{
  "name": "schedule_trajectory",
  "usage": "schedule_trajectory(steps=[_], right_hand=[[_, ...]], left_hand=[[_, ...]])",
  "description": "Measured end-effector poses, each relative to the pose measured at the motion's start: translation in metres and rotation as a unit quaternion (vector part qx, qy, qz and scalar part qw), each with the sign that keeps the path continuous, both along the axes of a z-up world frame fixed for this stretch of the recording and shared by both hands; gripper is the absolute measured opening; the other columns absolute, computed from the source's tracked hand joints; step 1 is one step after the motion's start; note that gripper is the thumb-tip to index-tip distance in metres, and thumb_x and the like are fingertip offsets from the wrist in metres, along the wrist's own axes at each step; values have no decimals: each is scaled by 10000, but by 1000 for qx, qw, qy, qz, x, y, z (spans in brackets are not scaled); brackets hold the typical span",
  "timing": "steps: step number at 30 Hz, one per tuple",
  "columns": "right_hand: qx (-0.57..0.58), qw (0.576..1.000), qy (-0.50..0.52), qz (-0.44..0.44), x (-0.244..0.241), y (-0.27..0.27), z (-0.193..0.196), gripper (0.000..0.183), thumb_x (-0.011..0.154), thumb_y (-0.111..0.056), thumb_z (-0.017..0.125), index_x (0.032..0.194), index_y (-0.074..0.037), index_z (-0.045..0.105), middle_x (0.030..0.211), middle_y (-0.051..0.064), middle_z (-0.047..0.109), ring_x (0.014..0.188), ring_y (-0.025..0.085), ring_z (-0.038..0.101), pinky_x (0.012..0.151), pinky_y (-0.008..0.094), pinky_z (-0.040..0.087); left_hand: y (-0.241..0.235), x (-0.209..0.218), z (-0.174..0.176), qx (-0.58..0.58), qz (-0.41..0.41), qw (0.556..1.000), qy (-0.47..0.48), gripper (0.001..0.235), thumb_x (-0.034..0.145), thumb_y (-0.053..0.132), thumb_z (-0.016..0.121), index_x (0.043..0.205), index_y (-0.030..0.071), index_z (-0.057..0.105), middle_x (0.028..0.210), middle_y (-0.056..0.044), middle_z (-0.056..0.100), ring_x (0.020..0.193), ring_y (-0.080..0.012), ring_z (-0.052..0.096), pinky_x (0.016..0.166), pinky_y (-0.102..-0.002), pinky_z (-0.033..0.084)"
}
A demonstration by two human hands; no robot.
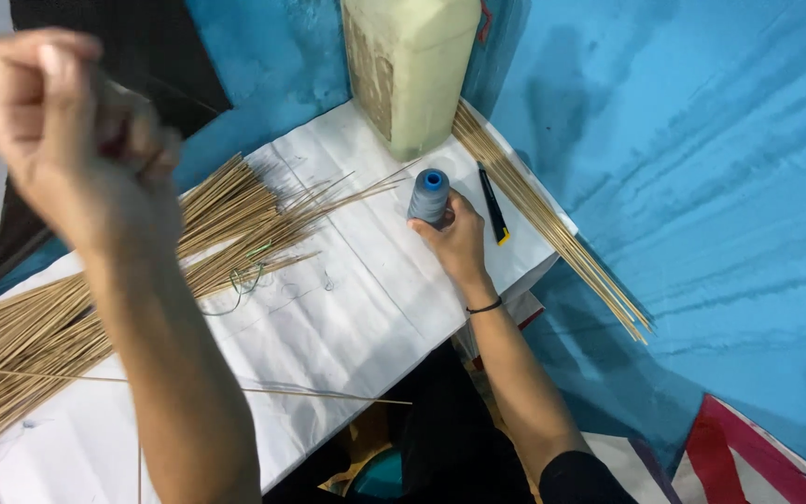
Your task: Assembling a kite frame by tying thin wooden sticks together with thread.
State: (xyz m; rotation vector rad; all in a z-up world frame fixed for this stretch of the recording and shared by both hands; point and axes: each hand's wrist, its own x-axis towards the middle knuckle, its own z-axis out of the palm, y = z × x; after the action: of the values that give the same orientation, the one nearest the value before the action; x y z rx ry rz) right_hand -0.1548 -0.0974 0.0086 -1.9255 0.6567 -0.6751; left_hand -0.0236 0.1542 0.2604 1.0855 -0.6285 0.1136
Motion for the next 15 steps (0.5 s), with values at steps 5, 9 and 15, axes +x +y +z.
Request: schedule_trajectory(steps=[5,9,15], right_hand=[[-32,995,-75,54,-13,-23,-9,734,781,-264,841,1410,-52,528,1320,149,627,1202,276,594,1011,393,471],[82,945,-279,153,-19,29,94,757,959,-409,738,1543,-80,387,1544,121,481,1498,230,367,1277,411,254],[239,876,-133,398,-4,54,82,288,1070,-199,498,980,14,669,484,2,419,372,67,403,376,166,313]], left_hand=[[30,-12,-22,193,-14,981,-4,129,1075,243,650,998,165,583,778,35,538,527,-31,338,476,-218,252],[-4,-38,-40,362,-128,914,-132,125,937,24,658,1032,40,738,681,-124,626,575,-204,571,604,-342,498],[-17,-54,-73,451,-170,871,-98,112,900,121,643,979,61,696,572,-114,600,523,-290,589,585,-372,496]])
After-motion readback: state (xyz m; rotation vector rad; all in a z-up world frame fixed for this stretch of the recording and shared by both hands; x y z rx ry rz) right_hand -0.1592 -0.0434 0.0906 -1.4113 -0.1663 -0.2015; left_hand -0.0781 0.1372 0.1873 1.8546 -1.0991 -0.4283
